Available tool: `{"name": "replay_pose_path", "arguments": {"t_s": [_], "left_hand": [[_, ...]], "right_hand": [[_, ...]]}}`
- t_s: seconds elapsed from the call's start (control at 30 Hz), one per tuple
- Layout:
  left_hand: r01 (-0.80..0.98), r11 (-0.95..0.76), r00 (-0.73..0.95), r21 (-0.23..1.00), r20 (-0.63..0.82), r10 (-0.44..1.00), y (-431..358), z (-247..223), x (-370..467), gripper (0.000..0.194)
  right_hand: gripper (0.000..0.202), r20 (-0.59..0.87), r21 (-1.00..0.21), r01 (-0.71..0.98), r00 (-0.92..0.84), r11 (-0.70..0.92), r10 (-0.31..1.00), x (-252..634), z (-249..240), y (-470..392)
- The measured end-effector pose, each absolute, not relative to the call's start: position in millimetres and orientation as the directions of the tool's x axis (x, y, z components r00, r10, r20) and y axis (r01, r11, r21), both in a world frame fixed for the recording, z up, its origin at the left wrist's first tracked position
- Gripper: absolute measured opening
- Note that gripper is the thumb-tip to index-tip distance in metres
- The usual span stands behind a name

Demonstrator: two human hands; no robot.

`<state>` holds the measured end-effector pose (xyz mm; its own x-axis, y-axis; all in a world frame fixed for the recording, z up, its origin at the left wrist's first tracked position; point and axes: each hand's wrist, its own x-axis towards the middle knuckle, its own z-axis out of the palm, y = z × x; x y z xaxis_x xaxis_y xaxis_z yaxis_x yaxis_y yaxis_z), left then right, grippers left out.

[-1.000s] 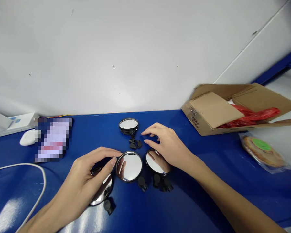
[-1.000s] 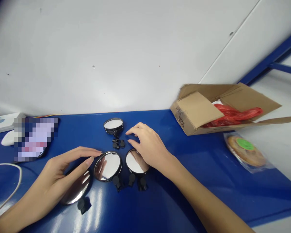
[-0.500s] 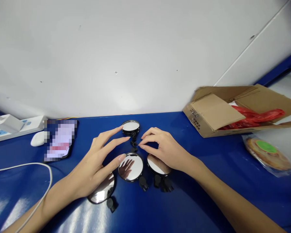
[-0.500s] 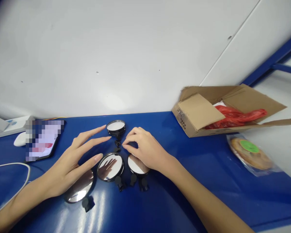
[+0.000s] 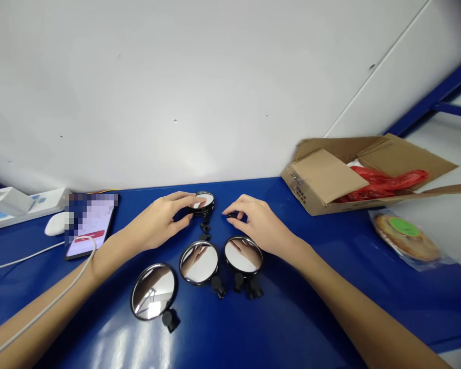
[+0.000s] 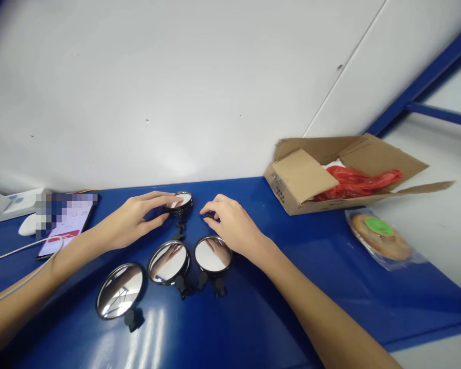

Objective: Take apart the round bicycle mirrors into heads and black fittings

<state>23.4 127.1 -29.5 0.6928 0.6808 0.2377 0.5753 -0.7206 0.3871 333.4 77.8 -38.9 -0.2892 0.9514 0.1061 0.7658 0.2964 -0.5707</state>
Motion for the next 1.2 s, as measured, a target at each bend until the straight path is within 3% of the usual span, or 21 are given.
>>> {"name": "replay_pose_path", "arguments": {"t_s": [0.23,0.33,0.57,0.63,0.7,0.83,1.03,1.2], "left_hand": [[0.582,-0.786,0.740,0.209,0.266,0.618,128.2,-31.6,25.7,0.045],[0.568,-0.810,0.764,0.149,0.269,0.586,135.0,-34.3,28.6,0.036],[0.634,-0.755,0.674,0.167,0.361,0.645,132.4,-34.4,25.5,0.034],[0.674,-0.707,0.588,0.215,0.423,0.689,117.4,-32.1,20.1,0.028],[0.714,-0.641,0.472,0.282,0.483,0.738,96.5,-29.7,13.9,0.036],[0.699,-0.515,0.224,0.496,0.532,0.817,56.0,-26.7,5.8,0.032],[0.381,-0.307,0.009,0.872,0.328,0.945,40.3,-28.3,13.8,0.026],[0.149,-0.165,-0.008,0.975,0.168,0.986,45.8,-28.7,10.9,0.041]], "right_hand": [[0.026,0.088,-0.527,0.798,-0.291,0.293,0.953,333.5,-38.5,74.5],[0.025,0.091,-0.508,0.809,-0.292,0.297,0.952,332.7,-39.1,73.1],[0.022,0.117,-0.496,0.799,-0.326,0.340,0.938,334.0,-36.3,71.1],[0.027,0.136,-0.512,0.782,-0.334,0.355,0.933,333.8,-35.8,71.1],[0.030,0.166,-0.539,0.759,-0.330,0.366,0.929,332.6,-34.8,70.7],[0.030,0.236,-0.603,0.702,-0.296,0.378,0.926,326.9,-28.1,65.4],[0.027,0.367,-0.724,0.516,-0.273,0.458,0.889,309.4,-15.4,47.3],[0.023,0.440,-0.699,0.477,-0.300,0.533,0.846,300.0,-12.0,35.7]]}}
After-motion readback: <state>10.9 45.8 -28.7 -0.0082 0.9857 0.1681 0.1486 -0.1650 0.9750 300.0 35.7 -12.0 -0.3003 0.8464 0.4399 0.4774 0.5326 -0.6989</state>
